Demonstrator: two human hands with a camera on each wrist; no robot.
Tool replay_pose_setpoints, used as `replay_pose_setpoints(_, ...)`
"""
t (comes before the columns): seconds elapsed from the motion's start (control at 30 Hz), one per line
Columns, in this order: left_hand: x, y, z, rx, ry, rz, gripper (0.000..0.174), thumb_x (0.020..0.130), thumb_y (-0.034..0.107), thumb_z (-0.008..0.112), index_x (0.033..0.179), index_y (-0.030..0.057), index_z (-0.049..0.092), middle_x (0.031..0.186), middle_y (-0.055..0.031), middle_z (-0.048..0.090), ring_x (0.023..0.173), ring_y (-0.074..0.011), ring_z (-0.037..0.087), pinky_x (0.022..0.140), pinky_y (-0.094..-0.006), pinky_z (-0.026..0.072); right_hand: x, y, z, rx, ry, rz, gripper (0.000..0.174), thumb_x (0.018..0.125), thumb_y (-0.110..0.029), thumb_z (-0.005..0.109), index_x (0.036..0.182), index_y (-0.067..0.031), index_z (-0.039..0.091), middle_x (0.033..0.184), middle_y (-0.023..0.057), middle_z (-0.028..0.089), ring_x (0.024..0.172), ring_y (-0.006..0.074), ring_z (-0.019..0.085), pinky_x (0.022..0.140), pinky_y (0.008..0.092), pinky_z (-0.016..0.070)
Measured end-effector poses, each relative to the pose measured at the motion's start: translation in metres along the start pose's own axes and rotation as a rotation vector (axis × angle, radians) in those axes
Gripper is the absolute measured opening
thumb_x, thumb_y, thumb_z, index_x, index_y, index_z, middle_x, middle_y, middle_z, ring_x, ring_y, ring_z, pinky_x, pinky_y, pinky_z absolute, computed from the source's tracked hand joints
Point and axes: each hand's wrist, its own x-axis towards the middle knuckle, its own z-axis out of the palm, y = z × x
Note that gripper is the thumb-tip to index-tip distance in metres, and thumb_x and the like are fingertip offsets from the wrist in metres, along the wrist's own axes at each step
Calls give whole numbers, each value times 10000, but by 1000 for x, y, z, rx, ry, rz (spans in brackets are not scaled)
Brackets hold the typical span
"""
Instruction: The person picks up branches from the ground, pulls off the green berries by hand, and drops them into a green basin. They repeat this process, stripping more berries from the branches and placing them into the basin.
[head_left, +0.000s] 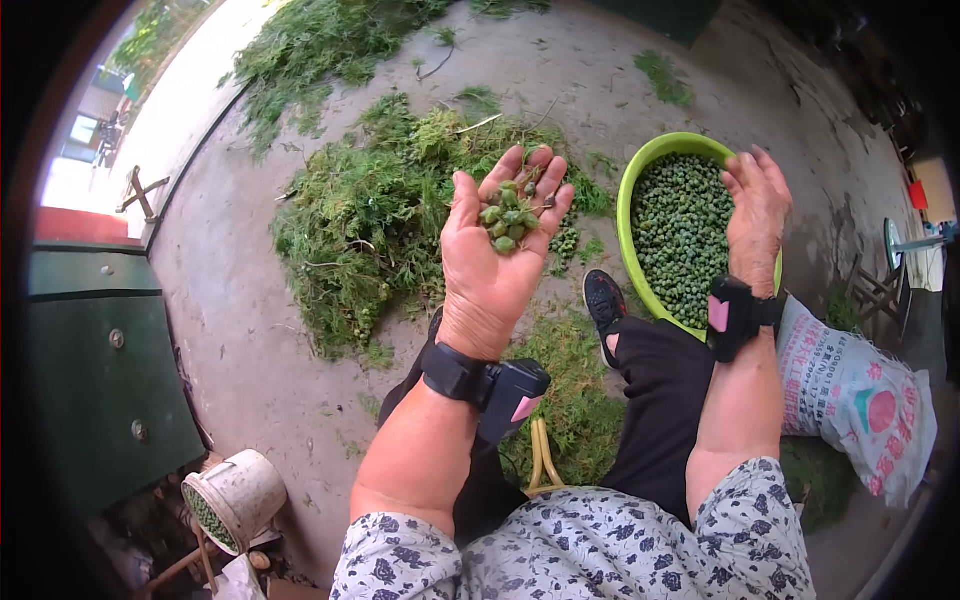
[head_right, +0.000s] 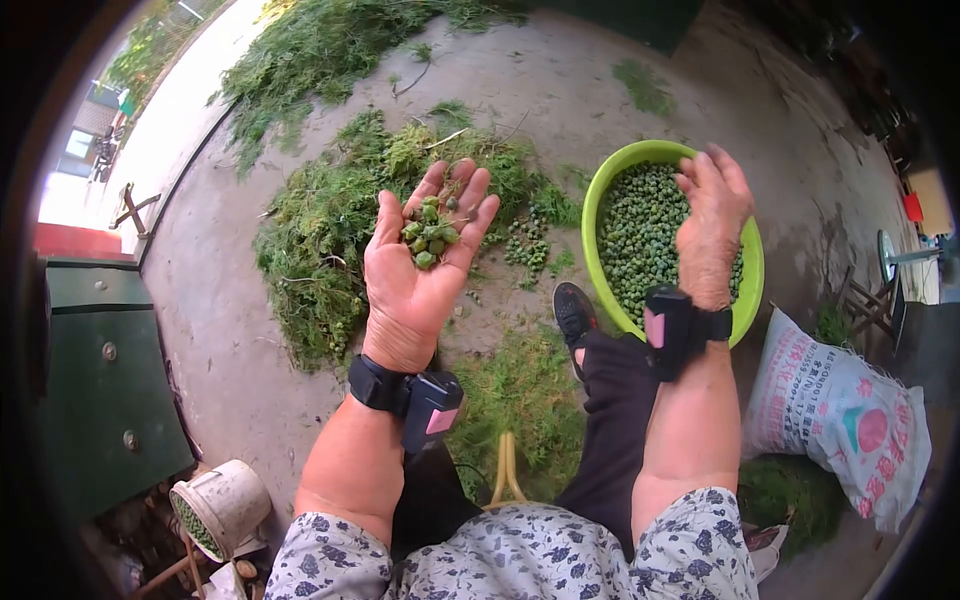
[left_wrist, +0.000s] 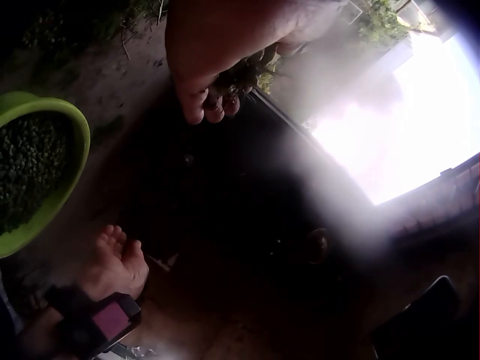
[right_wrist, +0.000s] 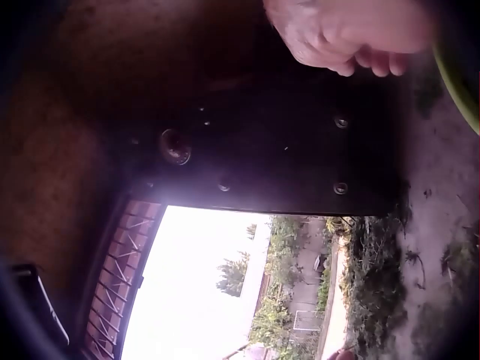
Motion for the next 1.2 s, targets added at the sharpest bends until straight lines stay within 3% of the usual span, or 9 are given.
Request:
replay_pose_setpoints(0.07, 1, -1, 0, -4, 6, -2, 532, 999, 390, 305, 1323, -32, 332, 1379, -261, 355, 1303, -388, 343, 1100, -518, 293, -37, -23, 37, -179, -294, -36, 212, 876, -82, 606, 1076, -13, 616, 884, 70, 630, 722, 86, 587, 627, 199, 462)
replay_pose_setpoints(0.13, 1, -2, 2, 5, 19, 0, 533, 998, 392, 309, 1323, -30, 333, 1377, -267, 356, 1296, -390, 353, 1091, -515, 310, -80, -42, 66, -398, -486, -4, 151, 859, -71, 612, 994, -33, 667, 918, 50, 627, 799, 114, 599, 657, 219, 493)
replay_pose_setpoints(0.2, 1, -3, 2, 22, 30, -3, 540, 991, 420, 320, 1290, -27, 369, 1318, -242, 419, 1253, -365, 410, 1061, -480, 353, -101, -32, 75, -466, -694, -263, 137, 824, -49, 636, 952, -36, 682, 889, 49, 622, 785, 125, 600, 662, 235, 496)
replay_pose_setpoints(0.3, 2, -2, -3, 76, 19, -10, 551, 986, 443, 329, 1278, -21, 389, 1296, -221, 449, 1230, -340, 443, 1026, -445, 393, -116, -26, 87, -311, -826, -281, 163, 784, -25, 658, 945, -11, 675, 854, 51, 607, 786, 135, 598, 697, 254, 491)
replay_pose_setpoints(0.5, 2, -2, -2, 77, 23, -26, 561, 984, 453, 331, 1286, -16, 391, 1283, -204, 471, 1217, -322, 458, 1000, -425, 411, -109, -17, 86, -510, -874, -465, 154, 784, 7, 635, 936, 13, 653, 841, 51, 599, 774, 127, 601, 671, 242, 492)
replay_pose_setpoints(0.6, 1, -1, 2, 34, 40, -22, 553, 989, 431, 323, 1299, -23, 381, 1332, -227, 425, 1251, -357, 414, 1028, -468, 388, -108, -28, 87, -441, -777, 37, 138, 803, 13, 607, 937, 29, 636, 844, 55, 600, 770, 119, 613, 649, 237, 495)
replay_pose_setpoints(0.83, 1, -2, -1, 63, 51, -25, 544, 990, 411, 342, 1287, -37, 417, 1314, -221, 460, 1196, -322, 471, 1035, -448, 385, -119, -19, 95, -569, -800, -454, 138, 791, 15, 603, 927, 4, 624, 892, 95, 596, 780, 188, 622, 671, 283, 504)
replay_pose_setpoints(1.03, 2, -2, -6, 65, 52, -38, 547, 985, 422, 354, 1263, -35, 468, 1259, -197, 512, 1182, -274, 487, 1035, -411, 386, -122, -9, 98, -548, -804, -582, 154, 767, 19, 614, 918, -11, 620, 857, 134, 571, 751, 256, 601, 650, 330, 489)
replay_pose_setpoints(1.2, 1, -2, -1, 40, 39, -34, 561, 990, 415, 336, 1291, -54, 397, 1299, -232, 451, 1224, -347, 437, 1056, -461, 357, -120, -21, 97, -523, -713, -412, 114, 795, -4, 609, 908, -14, 614, 849, 105, 581, 741, 211, 605, 667, 304, 489)
